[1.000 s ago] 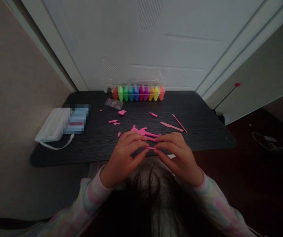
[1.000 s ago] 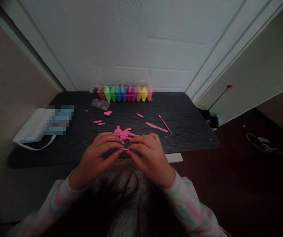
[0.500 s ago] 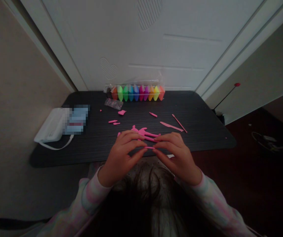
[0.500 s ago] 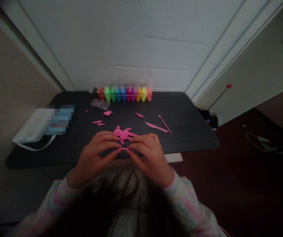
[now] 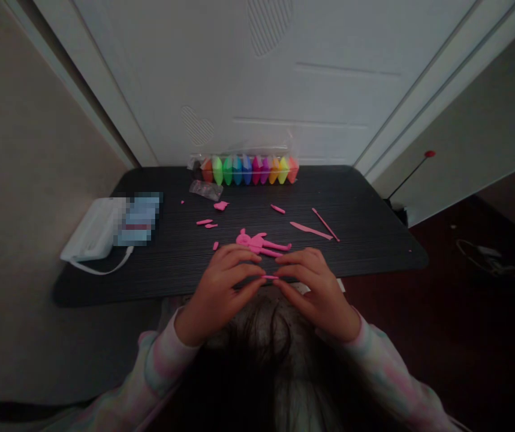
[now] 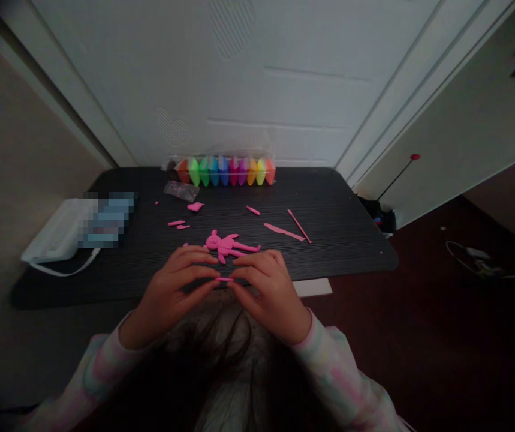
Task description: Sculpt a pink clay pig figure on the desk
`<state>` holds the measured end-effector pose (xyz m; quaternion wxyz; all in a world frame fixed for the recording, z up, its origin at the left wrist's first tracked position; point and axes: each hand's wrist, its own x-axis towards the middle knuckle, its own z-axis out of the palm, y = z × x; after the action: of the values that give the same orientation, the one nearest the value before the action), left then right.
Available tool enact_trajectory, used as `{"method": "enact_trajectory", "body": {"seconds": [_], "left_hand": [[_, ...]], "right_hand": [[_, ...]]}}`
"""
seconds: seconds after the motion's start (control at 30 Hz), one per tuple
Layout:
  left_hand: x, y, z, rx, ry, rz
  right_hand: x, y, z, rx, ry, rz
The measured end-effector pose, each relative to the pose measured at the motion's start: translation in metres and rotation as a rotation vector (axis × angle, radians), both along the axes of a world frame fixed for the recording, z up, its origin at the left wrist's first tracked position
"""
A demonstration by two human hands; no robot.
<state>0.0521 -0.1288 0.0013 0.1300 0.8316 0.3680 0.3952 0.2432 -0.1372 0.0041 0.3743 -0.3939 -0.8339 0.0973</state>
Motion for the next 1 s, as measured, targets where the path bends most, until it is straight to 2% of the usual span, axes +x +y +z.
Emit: {"method": "enact_trajectory", "body": {"seconds": [1.0], "left_hand": [[-0.0035, 0.0037, -0.0008, -0.032, 0.009, 0.021]], "right_hand": [[-0.001, 0.0029, -0.0006, -0.026, 0.005, -0.015]]}}
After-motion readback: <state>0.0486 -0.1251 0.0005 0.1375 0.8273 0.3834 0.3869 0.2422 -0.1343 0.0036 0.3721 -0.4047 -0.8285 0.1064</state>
